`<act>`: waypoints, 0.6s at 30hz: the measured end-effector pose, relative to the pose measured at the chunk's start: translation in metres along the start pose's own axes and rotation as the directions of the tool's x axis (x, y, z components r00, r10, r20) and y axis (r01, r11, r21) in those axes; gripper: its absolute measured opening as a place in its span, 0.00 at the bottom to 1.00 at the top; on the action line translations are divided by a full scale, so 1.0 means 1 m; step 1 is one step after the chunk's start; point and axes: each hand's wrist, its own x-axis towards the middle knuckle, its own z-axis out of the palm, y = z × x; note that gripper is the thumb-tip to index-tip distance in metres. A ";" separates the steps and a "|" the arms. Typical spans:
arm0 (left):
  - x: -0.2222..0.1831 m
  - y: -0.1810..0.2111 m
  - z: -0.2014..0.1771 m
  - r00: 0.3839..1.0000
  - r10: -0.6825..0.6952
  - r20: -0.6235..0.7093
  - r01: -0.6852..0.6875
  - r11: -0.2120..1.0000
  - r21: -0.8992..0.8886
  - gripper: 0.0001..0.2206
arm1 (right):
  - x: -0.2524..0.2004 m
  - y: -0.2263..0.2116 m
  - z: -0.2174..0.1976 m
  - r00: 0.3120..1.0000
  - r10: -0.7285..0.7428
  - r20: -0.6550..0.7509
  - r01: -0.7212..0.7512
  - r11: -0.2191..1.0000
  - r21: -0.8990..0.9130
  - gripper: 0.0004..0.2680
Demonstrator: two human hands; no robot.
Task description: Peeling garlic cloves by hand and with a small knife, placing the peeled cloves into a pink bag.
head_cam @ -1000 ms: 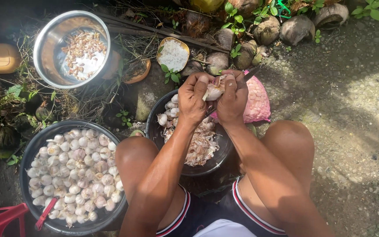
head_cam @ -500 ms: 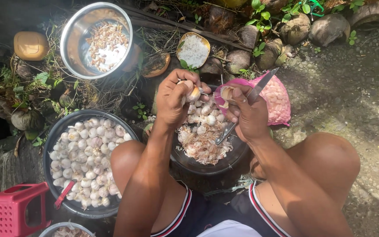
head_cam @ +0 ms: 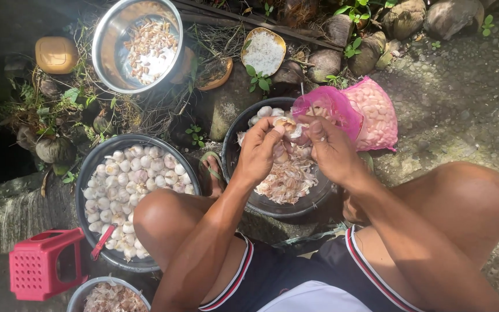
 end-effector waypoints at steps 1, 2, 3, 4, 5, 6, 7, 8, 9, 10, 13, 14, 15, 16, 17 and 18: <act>-0.002 0.000 -0.001 1.000 -0.001 0.001 0.001 1.000 -0.001 0.12 | -0.007 -0.004 0.000 1.000 0.002 -0.001 -0.002 1.000 0.000 0.24; -0.003 -0.001 -0.002 1.000 0.005 0.015 -0.005 1.000 -0.014 0.13 | -0.012 -0.008 -0.001 0.998 -0.060 0.014 0.061 0.998 -0.029 0.24; -0.004 -0.002 -0.004 1.000 0.011 0.028 -0.011 1.000 -0.028 0.13 | -0.018 -0.012 -0.002 0.992 -0.121 0.031 0.123 0.991 -0.057 0.23; -0.006 0.003 -0.002 1.000 0.012 0.021 -0.011 1.000 -0.028 0.13 | -0.020 -0.020 -0.001 0.992 -0.122 0.038 0.124 0.991 -0.056 0.23; -0.009 0.008 0.000 0.999 0.028 0.033 -0.027 1.000 -0.014 0.13 | -0.023 -0.029 0.000 0.974 -0.227 0.021 0.228 0.971 -0.068 0.19; -0.010 0.013 0.002 0.998 0.044 0.049 -0.044 0.999 0.000 0.14 | -0.025 -0.037 0.000 0.944 -0.330 0.002 0.329 0.941 -0.083 0.16; -0.013 0.016 0.003 0.998 0.044 0.047 -0.044 0.999 0.001 0.14 | -0.025 -0.034 0.004 0.944 -0.331 0.004 0.330 0.940 -0.081 0.16; -0.013 0.019 0.004 0.998 0.050 0.040 -0.052 0.996 0.069 0.14 | -0.025 -0.031 0.005 0.945 -0.328 0.005 0.328 0.943 -0.054 0.16; -0.014 0.021 0.007 0.998 0.056 0.034 -0.060 0.989 0.137 0.14 | -0.024 -0.029 0.006 0.946 -0.325 0.006 0.325 0.945 -0.028 0.16; -0.014 0.023 0.009 0.998 0.057 0.039 -0.062 0.989 0.135 0.14 | -0.024 -0.030 0.005 0.946 -0.325 0.002 0.325 0.945 -0.031 0.16; -0.015 0.033 0.013 0.997 0.068 0.020 -0.070 0.989 0.132 0.14 | -0.023 -0.032 0.002 0.947 -0.318 0.036 0.318 0.948 0.002 0.17; -0.016 0.036 0.014 0.997 0.072 0.021 -0.075 0.984 0.160 0.14 | -0.023 -0.031 0.001 0.951 -0.308 0.041 0.308 0.951 0.003 0.17; -0.017 0.040 0.015 0.997 0.076 0.022 -0.079 0.979 0.188 0.14 | -0.024 -0.029 0.000 0.954 -0.298 0.046 0.298 0.955 0.005 0.17; -0.018 0.041 0.016 0.997 0.074 0.021 -0.077 0.979 0.188 0.14 | -0.023 -0.030 -0.001 0.954 -0.296 0.048 0.296 0.955 0.005 0.17; -0.018 0.043 0.017 0.996 0.087 0.023 -0.090 0.972 0.219 0.14 | -0.022 -0.031 -0.002 0.954 -0.292 0.062 0.293 0.956 0.006 0.17; -0.018 0.045 0.018 0.995 0.098 0.026 -0.101 0.963 0.250 0.14 | -0.021 -0.032 -0.003 0.955 -0.287 0.075 0.288 0.958 0.008 0.17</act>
